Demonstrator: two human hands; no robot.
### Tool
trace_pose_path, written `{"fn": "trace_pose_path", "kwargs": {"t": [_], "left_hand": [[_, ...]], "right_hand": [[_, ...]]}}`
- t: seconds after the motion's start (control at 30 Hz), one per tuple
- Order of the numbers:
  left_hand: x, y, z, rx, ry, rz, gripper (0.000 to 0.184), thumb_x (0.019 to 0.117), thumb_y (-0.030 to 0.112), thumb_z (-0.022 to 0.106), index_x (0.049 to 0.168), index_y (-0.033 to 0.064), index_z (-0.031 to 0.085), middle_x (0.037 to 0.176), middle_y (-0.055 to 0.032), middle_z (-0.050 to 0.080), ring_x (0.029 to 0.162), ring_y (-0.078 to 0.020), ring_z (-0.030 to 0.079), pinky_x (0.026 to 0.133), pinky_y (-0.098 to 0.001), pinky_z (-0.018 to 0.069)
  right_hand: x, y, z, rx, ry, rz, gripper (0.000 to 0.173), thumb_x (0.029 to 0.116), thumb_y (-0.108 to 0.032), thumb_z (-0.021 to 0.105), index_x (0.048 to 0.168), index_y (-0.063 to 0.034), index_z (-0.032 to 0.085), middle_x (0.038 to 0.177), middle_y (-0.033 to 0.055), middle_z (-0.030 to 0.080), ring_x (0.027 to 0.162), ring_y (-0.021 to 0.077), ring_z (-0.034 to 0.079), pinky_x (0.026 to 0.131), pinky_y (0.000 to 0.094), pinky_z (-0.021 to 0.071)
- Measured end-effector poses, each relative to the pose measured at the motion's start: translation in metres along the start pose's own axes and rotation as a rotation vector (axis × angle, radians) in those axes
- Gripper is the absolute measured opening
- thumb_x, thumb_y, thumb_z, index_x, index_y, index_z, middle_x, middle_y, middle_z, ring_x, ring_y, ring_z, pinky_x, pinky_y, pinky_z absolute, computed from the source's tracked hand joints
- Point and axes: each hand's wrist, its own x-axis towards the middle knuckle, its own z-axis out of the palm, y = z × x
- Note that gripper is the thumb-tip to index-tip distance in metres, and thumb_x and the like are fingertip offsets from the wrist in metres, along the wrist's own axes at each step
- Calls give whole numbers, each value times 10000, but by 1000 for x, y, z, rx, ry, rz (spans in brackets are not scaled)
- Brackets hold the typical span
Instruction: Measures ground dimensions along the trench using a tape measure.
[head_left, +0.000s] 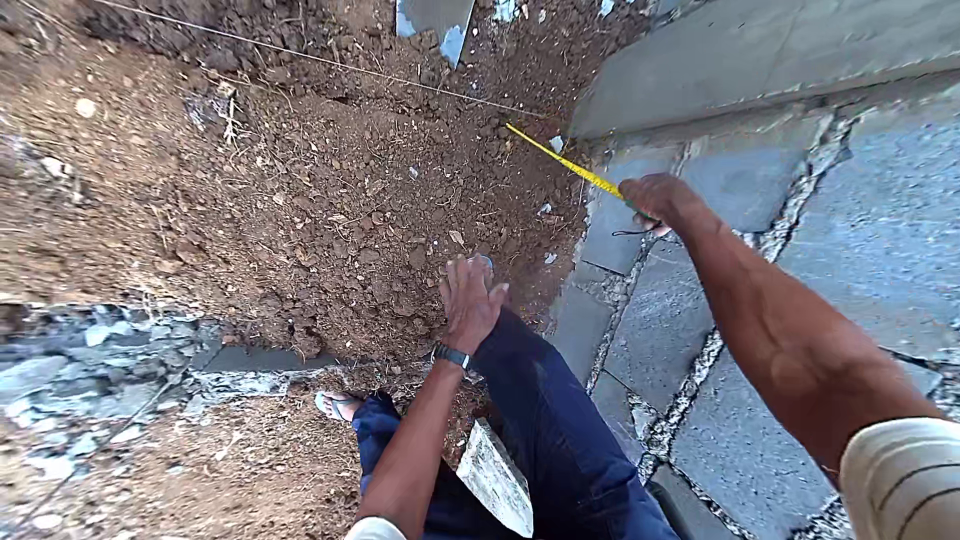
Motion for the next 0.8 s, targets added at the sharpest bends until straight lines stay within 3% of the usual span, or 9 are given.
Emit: {"fn": "trace_pose_path", "kwargs": {"t": [0.07,0.17,0.27,0.37,0.5,0.67,0.73,0.8], "left_hand": [[51,-17,-5,203,18,100,786,999,629,482,1618,172,324,1703,-163,199,1575,-407,123,1217,-692,146],[120,-13,-12,367,41,196,840,994,665,452,1645,174,251,1726,-150,108,1586,-404,57,1224,-701,101],[178,-16,10,467,66,200,896,969,734,395,1660,200,195,1737,-120,64,1592,-382,21,1219,-708,67],[202,-28,32,506,32,170,932,965,752,372,1658,157,186,1734,-129,74,1592,-384,30,1218,-711,64],[189,-48,52,483,-37,101,934,973,739,377,1656,132,184,1732,-136,82,1589,-401,21,1212,-719,59],[129,-70,72,369,-24,57,917,980,730,394,1654,141,196,1728,-139,104,1588,-398,32,1231,-690,83],[99,-74,77,291,-74,-12,914,984,729,372,1666,163,150,1735,-130,60,1592,-383,-2,1244,-664,66],[64,-78,78,197,-104,-97,886,985,726,371,1657,171,212,1725,-147,122,1590,-380,62,1246,-653,115]], "right_hand": [[9,30,36,79,-40,2,614,1037,-633,370,1304,-126,591,942,201,653,663,310,609,605,513,521],[19,67,90,249,-64,-29,587,1051,-616,368,1346,-143,552,931,183,650,639,288,620,572,471,536],[24,78,133,362,-113,22,527,1062,-598,370,1358,-199,549,882,136,651,584,233,600,529,395,521],[29,79,159,479,-162,54,477,1073,-556,391,1346,-203,557,813,99,633,539,189,573,494,345,503],[38,77,186,561,-198,67,482,1077,-550,387,1355,-193,553,803,94,638,534,182,574,486,330,498],[37,72,206,596,-198,71,482,1085,-536,379,1368,-178,532,778,94,628,514,190,576,472,340,509],[35,70,209,624,-214,101,486,1079,-546,382,1367,-184,533,761,89,630,501,186,574,456,329,503],[33,66,209,662,-235,130,484,1076,-538,382,1383,-193,526,763,89,638,506,188,580,458,332,507]]}}
